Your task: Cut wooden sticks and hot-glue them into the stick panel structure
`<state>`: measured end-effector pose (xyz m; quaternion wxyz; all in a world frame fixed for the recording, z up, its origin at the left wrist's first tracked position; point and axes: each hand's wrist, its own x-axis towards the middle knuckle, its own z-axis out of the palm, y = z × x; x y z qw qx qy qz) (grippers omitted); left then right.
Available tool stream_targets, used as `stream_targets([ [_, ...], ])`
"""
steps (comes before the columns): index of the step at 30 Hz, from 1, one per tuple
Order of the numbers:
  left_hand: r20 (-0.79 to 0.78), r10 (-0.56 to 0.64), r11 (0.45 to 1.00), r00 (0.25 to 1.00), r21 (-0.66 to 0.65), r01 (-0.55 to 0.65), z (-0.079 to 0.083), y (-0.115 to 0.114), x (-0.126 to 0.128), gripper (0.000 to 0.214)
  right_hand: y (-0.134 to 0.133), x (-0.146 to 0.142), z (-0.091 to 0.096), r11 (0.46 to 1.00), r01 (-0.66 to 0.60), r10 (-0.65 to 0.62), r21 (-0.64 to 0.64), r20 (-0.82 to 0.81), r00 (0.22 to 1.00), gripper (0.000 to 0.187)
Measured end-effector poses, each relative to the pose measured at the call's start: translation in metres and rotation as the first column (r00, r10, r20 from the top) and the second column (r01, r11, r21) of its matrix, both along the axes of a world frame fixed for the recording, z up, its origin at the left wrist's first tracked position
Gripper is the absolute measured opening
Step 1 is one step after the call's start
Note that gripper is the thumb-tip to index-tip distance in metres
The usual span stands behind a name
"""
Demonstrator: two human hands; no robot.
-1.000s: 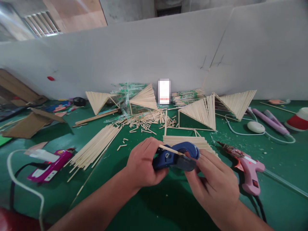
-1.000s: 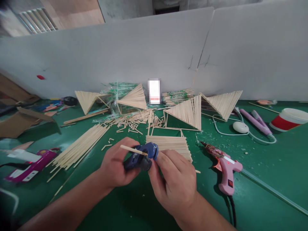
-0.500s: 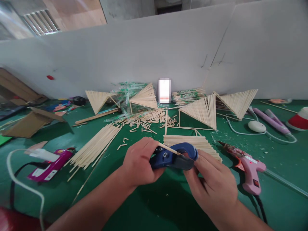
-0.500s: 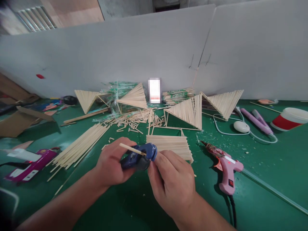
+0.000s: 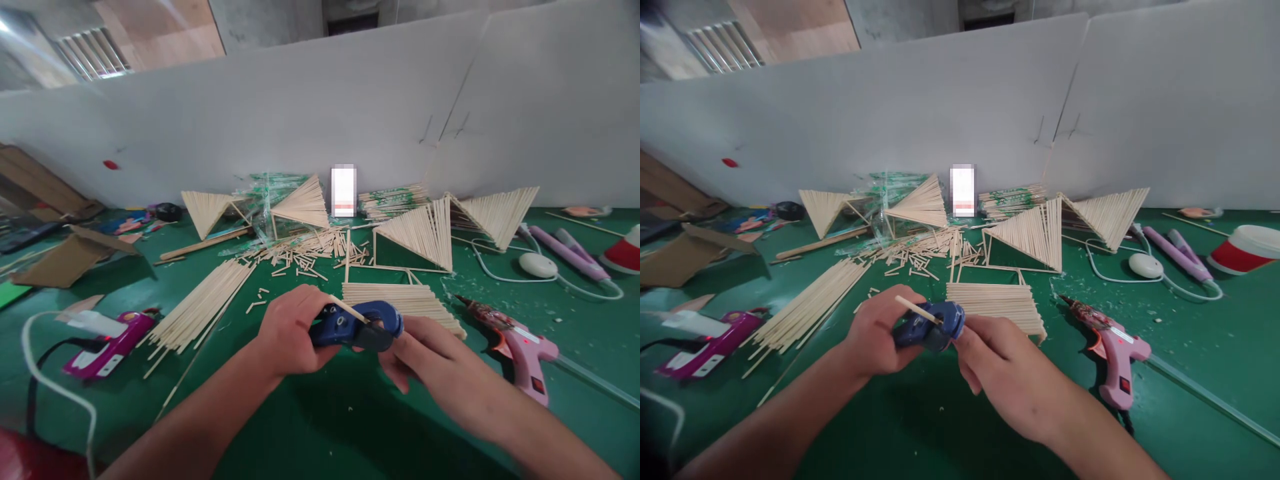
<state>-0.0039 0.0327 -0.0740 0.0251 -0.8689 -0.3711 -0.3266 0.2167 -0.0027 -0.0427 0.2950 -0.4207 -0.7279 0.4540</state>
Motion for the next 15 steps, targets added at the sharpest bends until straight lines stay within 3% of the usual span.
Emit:
stream_targets([
  [2,0.022,-0.027,0.999,0.999,0.025,0.027,-0.001,0.001,0.0,0.025,0.0,0.005,0.003,0.995,-0.06,0.059,-0.077,-0.015,0.998,0.052],
  [6,0.061,-0.074,0.996,0.995,0.058,0.071,0.0,0.0,0.002,0.021,-0.003,0.008,0.003,0.983,-0.153,0.143,-0.104,-0.098,0.985,0.048],
  [10,0.057,-0.085,0.995,0.995,0.053,0.082,0.0,0.001,0.002,0.023,-0.004,0.003,-0.003,0.997,-0.071,0.073,0.038,-0.057,0.996,0.044],
  [15,0.066,-0.103,0.995,0.993,0.025,0.102,0.001,0.003,0.0,0.028,-0.006,-0.003,-0.011,0.97,0.0,-0.004,0.242,0.015,1.0,0.037],
])
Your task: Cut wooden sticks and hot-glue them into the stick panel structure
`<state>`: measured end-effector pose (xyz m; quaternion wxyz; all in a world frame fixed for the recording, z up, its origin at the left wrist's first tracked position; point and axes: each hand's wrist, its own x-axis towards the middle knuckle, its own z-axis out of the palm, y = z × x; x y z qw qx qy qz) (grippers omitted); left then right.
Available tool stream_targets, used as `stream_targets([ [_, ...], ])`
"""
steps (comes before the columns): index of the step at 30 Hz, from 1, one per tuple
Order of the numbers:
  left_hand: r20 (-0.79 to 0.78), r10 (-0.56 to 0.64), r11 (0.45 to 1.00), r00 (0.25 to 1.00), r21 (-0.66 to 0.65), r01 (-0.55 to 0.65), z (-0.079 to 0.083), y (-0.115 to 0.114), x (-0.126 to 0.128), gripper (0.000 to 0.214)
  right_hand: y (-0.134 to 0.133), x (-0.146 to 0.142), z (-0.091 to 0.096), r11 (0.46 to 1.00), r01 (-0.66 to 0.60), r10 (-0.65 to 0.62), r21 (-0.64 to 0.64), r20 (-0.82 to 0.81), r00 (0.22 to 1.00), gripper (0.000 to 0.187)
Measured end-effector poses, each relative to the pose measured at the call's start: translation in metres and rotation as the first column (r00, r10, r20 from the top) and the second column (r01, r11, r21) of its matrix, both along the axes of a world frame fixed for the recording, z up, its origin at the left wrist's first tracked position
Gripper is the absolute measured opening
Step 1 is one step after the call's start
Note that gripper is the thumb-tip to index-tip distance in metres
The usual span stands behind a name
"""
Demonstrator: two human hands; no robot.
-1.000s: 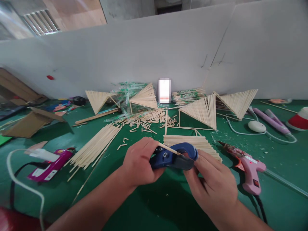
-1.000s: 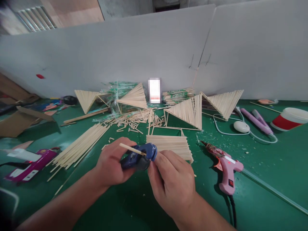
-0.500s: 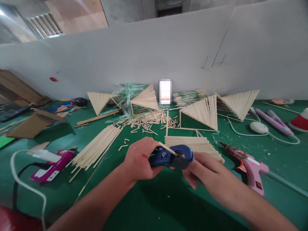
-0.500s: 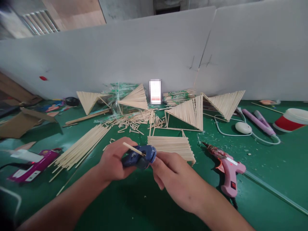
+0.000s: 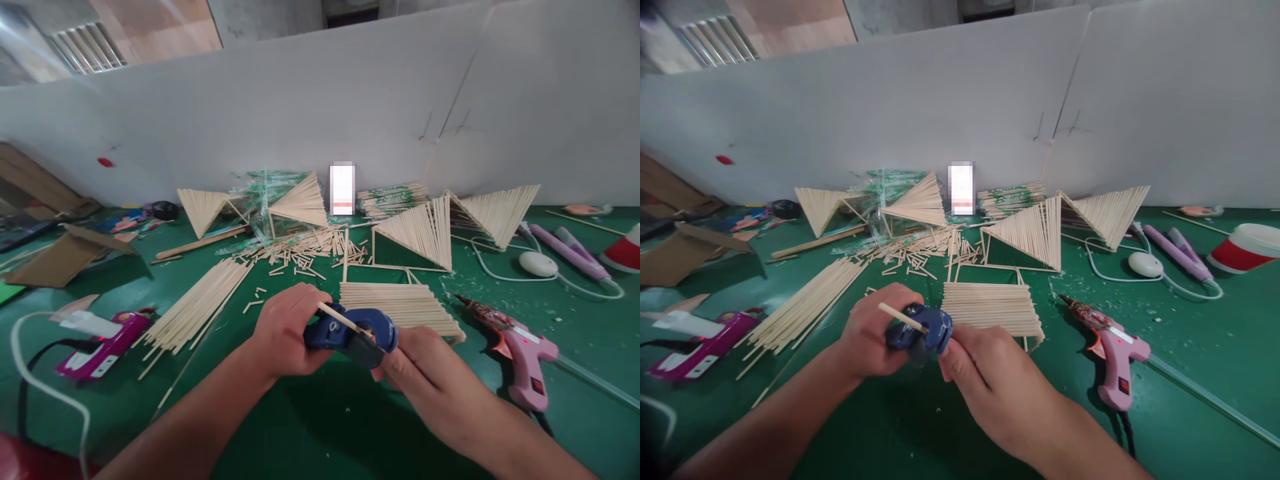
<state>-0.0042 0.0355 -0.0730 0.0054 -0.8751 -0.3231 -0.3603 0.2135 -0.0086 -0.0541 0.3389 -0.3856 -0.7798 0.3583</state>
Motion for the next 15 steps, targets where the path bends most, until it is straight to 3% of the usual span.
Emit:
stream_targets([
  [5,-0.02,0.008,1.0,1.0,-0.013,-0.008,0.0026,-0.0012,0.0004,0.025,-0.0024,-0.0037,-0.0052,0.985,0.054,-0.058,0.161,0.02,0.998,0.031],
  [15,-0.034,0.014,1.0,0.999,-0.018,-0.014,0.0017,-0.0019,-0.0004,0.029,-0.0047,-0.0097,-0.0101,0.894,0.161,-0.215,0.417,0.084,0.973,0.03],
])
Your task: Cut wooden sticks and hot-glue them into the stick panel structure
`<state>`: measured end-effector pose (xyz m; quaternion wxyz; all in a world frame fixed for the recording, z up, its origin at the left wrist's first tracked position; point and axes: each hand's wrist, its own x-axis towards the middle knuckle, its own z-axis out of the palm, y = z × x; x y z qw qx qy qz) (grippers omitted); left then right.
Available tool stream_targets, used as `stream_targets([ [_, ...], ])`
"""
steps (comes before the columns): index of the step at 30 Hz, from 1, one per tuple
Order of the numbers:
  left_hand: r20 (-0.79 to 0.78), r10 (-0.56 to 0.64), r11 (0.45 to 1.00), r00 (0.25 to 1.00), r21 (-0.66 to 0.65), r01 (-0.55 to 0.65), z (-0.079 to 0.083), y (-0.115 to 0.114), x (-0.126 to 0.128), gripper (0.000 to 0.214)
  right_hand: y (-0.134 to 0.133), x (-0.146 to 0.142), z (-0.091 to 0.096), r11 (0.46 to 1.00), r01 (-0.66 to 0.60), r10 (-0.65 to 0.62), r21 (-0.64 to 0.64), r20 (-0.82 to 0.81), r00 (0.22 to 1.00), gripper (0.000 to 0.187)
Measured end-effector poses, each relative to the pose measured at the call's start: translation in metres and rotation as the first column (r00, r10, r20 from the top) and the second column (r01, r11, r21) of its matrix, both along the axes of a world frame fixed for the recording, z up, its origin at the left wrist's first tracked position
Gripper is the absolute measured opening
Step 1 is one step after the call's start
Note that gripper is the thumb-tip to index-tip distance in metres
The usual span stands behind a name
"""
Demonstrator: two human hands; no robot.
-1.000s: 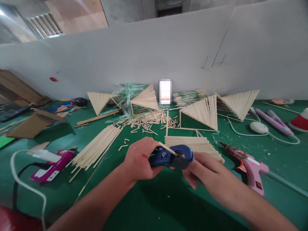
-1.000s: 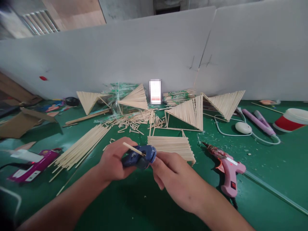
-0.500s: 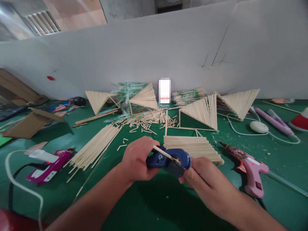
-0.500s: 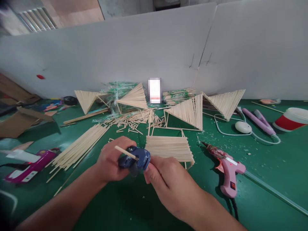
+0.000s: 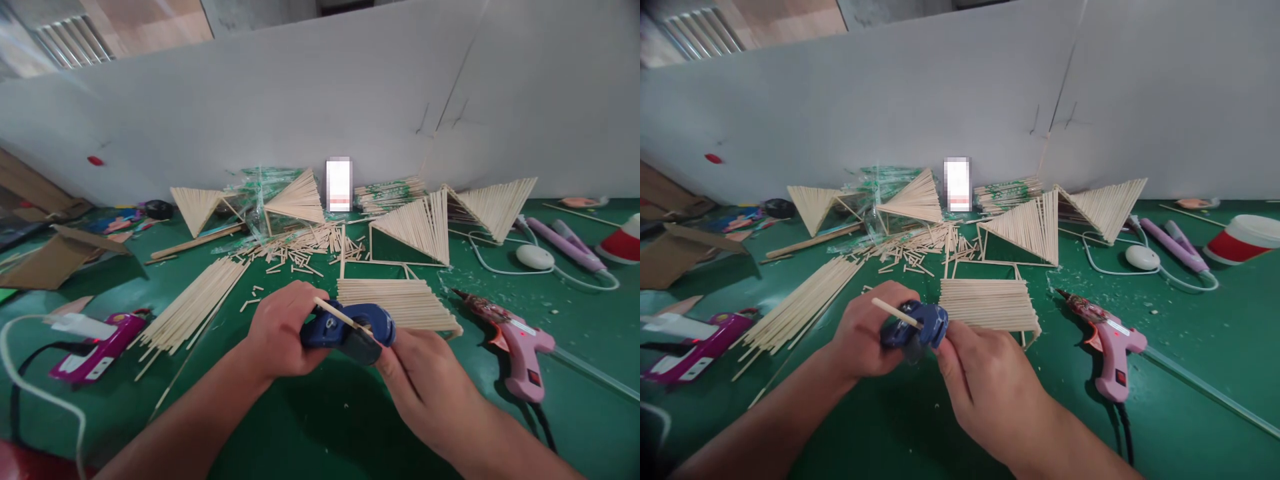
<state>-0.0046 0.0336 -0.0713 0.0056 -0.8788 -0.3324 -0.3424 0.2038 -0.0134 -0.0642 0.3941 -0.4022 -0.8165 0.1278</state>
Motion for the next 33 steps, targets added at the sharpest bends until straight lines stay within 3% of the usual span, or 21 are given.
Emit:
stream_targets([
  [18,-0.02,0.048,0.995,0.999,-0.081,-0.05,-0.004,-0.0035,0.0049,0.028,0.0021,-0.0012,-0.0036,0.978,0.14,-0.151,0.157,0.062,0.987,0.035],
  [33,-0.022,0.119,0.988,0.993,-0.096,-0.121,-0.0065,-0.0069,0.0009,0.03,-0.0003,-0.0031,-0.0042,0.983,0.156,-0.161,0.101,0.04,0.986,0.035],
])
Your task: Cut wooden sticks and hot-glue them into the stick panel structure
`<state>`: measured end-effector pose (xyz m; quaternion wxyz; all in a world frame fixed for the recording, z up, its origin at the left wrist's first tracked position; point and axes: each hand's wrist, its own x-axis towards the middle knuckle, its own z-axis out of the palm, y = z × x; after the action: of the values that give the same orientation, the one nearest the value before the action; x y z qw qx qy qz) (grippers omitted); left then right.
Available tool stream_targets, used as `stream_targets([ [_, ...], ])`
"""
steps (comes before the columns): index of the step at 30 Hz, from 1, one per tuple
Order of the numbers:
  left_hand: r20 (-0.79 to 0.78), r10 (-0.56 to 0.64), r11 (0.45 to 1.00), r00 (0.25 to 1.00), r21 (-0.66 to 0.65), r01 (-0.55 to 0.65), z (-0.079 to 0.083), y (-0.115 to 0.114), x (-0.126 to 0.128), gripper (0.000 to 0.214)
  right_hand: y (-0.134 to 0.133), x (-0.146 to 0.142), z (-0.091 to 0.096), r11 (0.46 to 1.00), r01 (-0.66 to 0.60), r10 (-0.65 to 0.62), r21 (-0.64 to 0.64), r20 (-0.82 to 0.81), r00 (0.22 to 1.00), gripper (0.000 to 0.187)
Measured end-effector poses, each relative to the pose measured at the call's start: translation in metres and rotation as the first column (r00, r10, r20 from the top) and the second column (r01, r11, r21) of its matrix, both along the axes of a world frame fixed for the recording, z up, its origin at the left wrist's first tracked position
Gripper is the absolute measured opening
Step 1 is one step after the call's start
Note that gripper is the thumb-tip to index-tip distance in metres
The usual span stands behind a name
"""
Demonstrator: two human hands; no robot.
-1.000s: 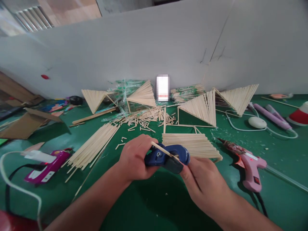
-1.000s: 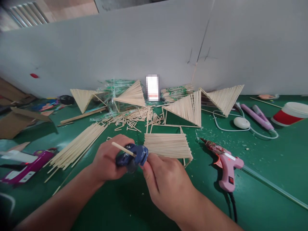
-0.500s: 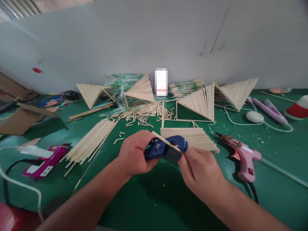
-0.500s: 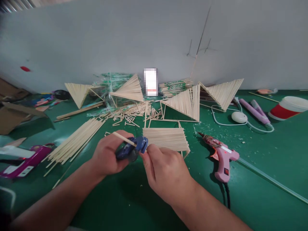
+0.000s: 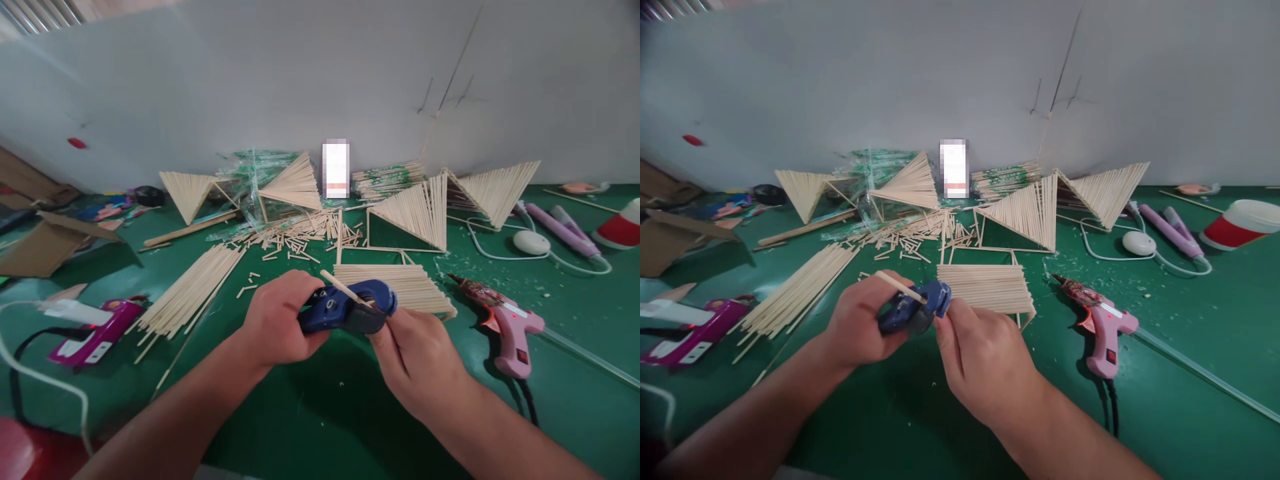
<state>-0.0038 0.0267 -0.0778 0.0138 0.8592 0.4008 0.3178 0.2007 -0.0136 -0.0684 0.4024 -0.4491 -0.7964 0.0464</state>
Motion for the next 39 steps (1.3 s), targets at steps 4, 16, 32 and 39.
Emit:
stream_targets([
  [4,-0.01,0.021,0.999,1.0,-0.036,-0.021,0.0,-0.002,0.0,0.025,-0.001,0.0,-0.002,0.999,-0.005,0.004,-0.036,-0.02,1.0,0.034],
  [16,-0.018,-0.1,0.994,0.995,0.053,0.101,0.005,0.01,-0.004,0.026,0.007,0.013,0.012,0.397,-0.612,0.137,-0.684,-0.614,0.777,0.041],
  [32,-0.039,-0.071,0.997,0.997,0.01,0.071,-0.001,0.011,-0.003,0.032,0.002,0.001,0.0,0.886,-0.245,0.155,-0.394,-0.247,0.957,0.036],
  [39,-0.05,-0.038,0.999,0.998,-0.014,0.038,-0.003,0.009,-0.003,0.032,0.003,0.002,-0.004,0.947,-0.152,0.107,-0.284,-0.166,0.98,0.033],
])
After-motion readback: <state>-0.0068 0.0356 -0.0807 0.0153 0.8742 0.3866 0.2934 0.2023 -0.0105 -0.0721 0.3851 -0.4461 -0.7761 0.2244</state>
